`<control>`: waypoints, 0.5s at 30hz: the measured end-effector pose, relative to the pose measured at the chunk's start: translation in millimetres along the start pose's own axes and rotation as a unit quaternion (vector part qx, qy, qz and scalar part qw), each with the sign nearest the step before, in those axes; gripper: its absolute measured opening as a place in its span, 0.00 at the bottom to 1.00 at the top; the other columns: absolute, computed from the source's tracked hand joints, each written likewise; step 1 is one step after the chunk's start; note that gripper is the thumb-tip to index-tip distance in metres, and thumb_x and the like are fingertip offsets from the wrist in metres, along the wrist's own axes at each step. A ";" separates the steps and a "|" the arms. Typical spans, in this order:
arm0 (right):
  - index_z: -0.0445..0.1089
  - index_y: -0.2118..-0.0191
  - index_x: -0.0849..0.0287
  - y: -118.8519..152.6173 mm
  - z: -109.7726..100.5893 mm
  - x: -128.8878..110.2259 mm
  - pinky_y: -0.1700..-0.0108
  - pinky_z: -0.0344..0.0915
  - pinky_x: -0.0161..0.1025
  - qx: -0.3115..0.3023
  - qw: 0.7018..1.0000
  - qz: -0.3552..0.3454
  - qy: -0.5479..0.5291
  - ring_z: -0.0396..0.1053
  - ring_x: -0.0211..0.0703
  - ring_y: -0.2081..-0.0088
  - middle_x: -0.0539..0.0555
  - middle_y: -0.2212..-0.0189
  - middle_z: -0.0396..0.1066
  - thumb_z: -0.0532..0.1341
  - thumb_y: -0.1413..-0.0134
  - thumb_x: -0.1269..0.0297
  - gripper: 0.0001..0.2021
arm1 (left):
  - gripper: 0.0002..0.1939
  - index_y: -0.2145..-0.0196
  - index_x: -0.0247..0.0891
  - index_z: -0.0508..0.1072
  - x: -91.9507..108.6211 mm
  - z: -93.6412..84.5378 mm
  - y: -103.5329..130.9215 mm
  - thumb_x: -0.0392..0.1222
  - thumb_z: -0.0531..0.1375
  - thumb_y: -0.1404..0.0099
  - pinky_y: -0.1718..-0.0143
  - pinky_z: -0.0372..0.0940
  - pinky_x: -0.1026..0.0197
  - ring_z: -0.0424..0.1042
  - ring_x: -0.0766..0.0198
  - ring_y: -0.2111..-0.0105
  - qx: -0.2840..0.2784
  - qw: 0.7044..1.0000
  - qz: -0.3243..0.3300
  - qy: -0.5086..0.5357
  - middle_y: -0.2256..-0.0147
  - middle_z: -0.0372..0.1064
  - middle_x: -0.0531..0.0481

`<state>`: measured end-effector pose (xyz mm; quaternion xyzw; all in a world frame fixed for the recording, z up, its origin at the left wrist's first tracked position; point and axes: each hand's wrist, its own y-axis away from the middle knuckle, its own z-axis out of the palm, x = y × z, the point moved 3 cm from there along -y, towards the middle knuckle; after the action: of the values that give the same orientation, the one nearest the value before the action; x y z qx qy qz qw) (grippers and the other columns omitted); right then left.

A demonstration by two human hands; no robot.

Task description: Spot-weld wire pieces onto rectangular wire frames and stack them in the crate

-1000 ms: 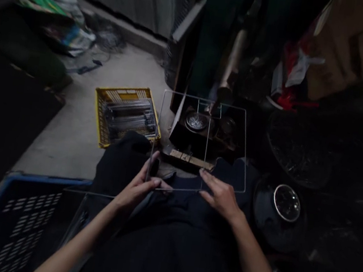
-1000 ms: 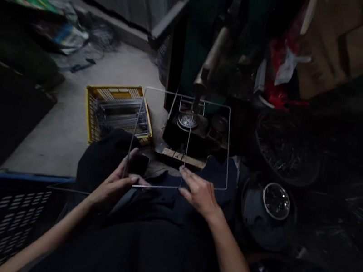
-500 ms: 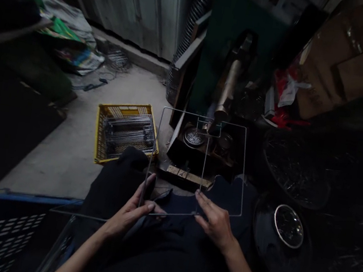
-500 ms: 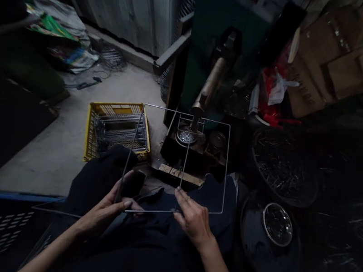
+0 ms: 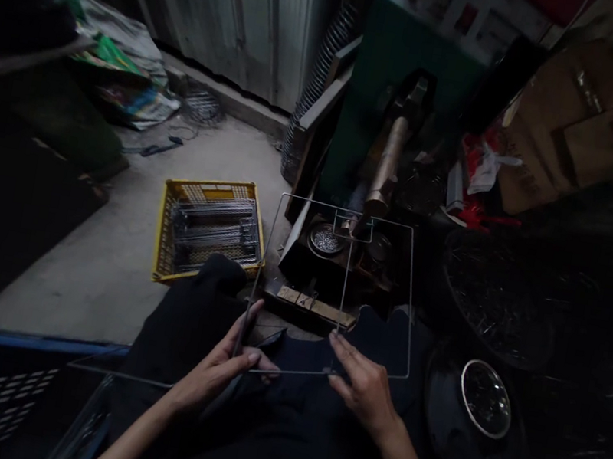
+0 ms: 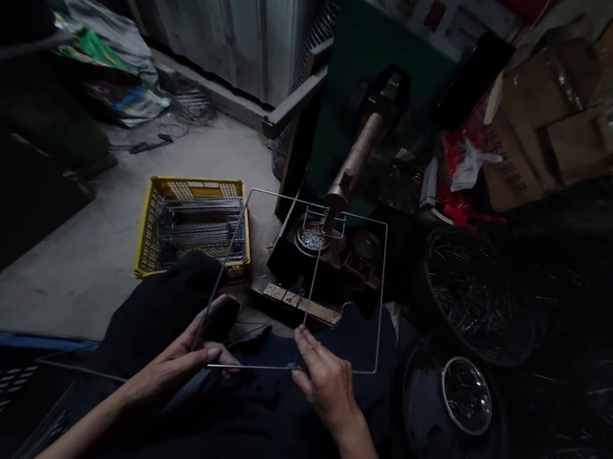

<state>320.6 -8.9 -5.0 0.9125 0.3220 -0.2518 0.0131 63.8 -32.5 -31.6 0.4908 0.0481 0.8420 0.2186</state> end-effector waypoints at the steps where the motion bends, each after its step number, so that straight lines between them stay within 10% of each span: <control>1: 0.41 0.31 0.48 -0.9 -0.5 0.4 0.41 0.64 0.38 -0.003 1.000 0.000 -0.001 0.61 0.42 0.39 0.52 0.37 0.57 0.62 0.48 0.77 0.43 | 0.48 0.33 0.44 0.23 -0.8 -1.5 -1.4 0.44 0.57 0.33 0.60 0.65 0.53 0.75 0.55 0.68 -0.005 1.000 0.002 -0.006 0.68 0.78 0.42; 15: 0.41 0.31 0.47 -7.9 -3.4 2.0 0.39 0.63 0.40 -0.025 0.999 0.020 -0.016 0.59 0.42 0.38 0.51 0.36 0.56 0.61 0.46 0.77 0.42 | 0.46 0.33 0.45 0.25 1.7 -7.9 -8.6 0.42 0.57 0.33 0.60 0.67 0.50 0.76 0.54 0.67 -0.011 1.000 -0.005 -0.004 0.67 0.78 0.40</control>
<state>318.7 -0.8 -1.9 0.9142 0.3094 -0.2577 0.0456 59.1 -23.0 -36.8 0.4918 0.0405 0.8394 0.2280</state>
